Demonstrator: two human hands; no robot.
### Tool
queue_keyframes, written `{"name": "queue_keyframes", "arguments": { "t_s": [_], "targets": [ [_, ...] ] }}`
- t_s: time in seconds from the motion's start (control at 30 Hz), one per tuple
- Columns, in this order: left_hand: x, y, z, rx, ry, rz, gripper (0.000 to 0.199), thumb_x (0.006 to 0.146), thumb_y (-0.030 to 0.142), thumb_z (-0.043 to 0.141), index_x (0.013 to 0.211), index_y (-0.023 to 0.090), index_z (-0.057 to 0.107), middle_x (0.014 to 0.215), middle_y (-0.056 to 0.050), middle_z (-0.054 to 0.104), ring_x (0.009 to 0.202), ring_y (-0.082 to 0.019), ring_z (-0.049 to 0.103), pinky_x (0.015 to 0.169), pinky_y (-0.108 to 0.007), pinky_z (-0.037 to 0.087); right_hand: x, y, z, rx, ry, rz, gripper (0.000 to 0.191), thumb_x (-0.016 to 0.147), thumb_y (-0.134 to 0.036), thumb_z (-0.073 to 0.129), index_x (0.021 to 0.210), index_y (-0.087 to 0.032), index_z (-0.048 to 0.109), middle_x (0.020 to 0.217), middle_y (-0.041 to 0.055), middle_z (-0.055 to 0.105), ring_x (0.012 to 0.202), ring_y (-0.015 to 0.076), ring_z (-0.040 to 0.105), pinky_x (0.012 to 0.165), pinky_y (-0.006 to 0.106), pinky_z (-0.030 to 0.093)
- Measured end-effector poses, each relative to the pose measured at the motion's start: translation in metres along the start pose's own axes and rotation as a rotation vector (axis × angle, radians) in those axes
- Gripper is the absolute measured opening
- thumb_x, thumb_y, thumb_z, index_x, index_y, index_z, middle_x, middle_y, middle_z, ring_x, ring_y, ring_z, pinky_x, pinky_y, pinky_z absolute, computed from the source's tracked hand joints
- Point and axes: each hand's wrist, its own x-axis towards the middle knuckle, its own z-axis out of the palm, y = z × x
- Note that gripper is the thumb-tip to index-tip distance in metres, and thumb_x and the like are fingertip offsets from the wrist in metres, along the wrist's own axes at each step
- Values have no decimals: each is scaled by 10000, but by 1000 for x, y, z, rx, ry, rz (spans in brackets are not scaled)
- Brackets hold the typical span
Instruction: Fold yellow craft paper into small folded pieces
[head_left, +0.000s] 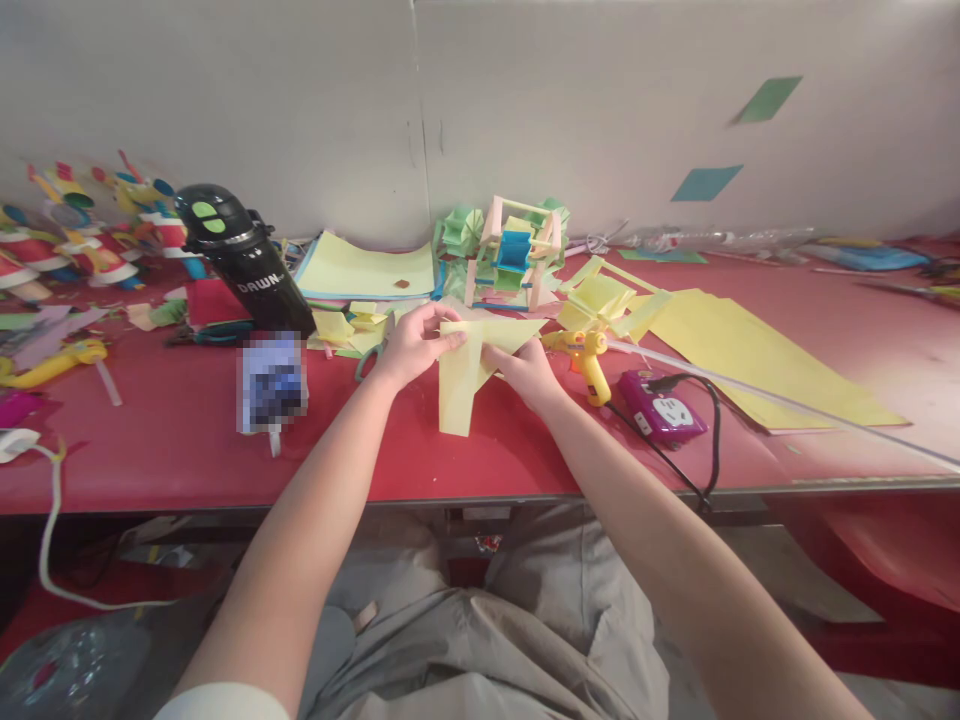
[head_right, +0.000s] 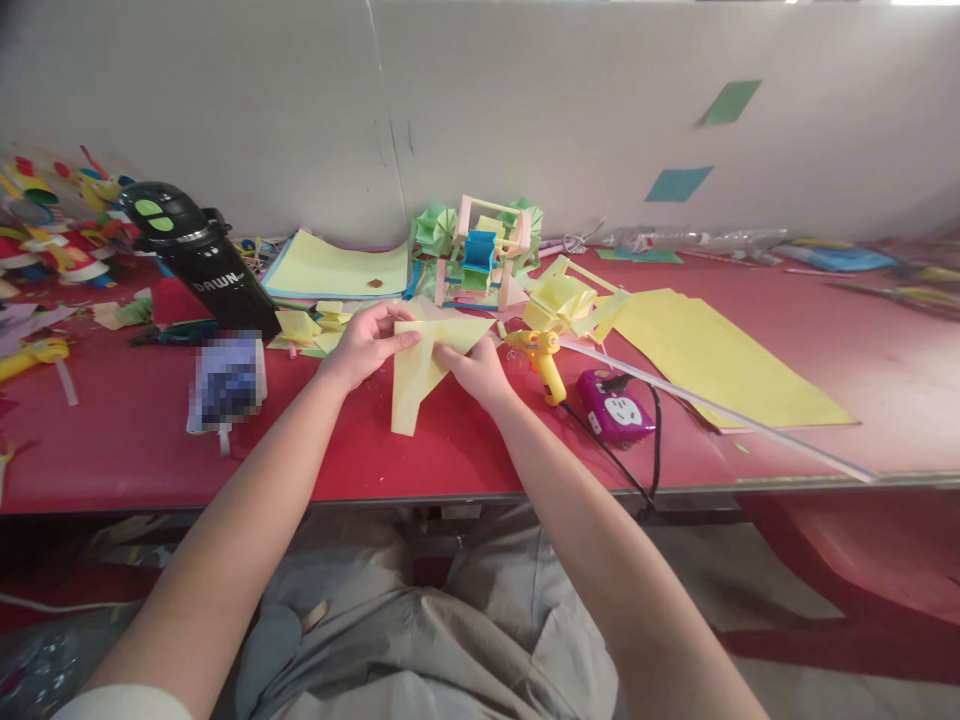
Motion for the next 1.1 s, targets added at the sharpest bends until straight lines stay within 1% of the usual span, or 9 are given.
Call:
{"name": "queue_keyframes", "arguments": {
  "t_s": [0.13,0.3,0.43,0.5,0.6,0.7,0.87,0.97,1.1],
  "targets": [
    [-2,3,2,34,-39,-22,372,711,356,782,1024,186,677,997,-59,698,866,-186,658,737,-292,524,-1,1,1,7,-10,-5,289,700,-366,738,911,-171,701,955,79,757,926,284,701,781,403,579],
    [-1,-1,1,99,18,-50,313,711,343,770,969,179,709,938,-54,708,808,-177,640,693,-283,511,1,5,-1,17,-33,-4,350,688,-438,780,917,-182,714,974,81,759,962,298,703,835,431,581],
    [0,-3,-1,93,45,-19,282,720,338,758,944,175,706,952,-50,709,795,-163,632,707,-284,512,3,5,-2,42,-28,46,386,750,-547,723,898,-190,722,917,74,759,935,282,712,810,412,595],
    [0,-3,0,80,36,-13,298,709,348,771,937,170,701,959,-54,711,806,-167,636,722,-291,516,3,3,-2,47,-32,48,423,771,-585,693,914,-188,725,936,80,758,934,281,714,796,408,598],
    [0,-2,2,76,6,-14,331,682,367,800,923,165,696,953,-58,713,831,-177,643,745,-299,518,1,0,-1,6,1,-17,442,731,-564,746,943,-176,726,1012,96,753,975,292,704,822,409,591],
    [-1,0,5,74,-11,-13,343,682,394,805,917,167,699,949,-60,717,857,-188,651,766,-309,518,0,-2,0,-48,37,-49,444,699,-539,779,928,-163,725,1025,107,751,975,298,698,827,411,584],
    [-3,2,6,144,-1,23,329,717,409,786,967,199,746,1011,-65,734,967,-216,659,820,-320,513,-1,-2,0,-46,-2,-39,428,710,-529,774,939,-170,726,1003,101,755,989,304,693,821,415,586],
    [-3,2,6,174,18,26,300,718,430,782,911,200,768,956,-63,750,946,-225,669,823,-332,519,0,0,0,-45,-11,-41,438,706,-524,781,964,-174,726,1008,103,756,1011,310,692,826,420,589],
    [-2,2,6,129,14,21,299,711,444,784,851,180,769,886,-66,755,874,-216,678,798,-333,531,2,5,-1,-22,-11,-28,446,733,-550,749,988,-185,726,1066,102,749,1041,305,689,847,419,587]
  ]
}}
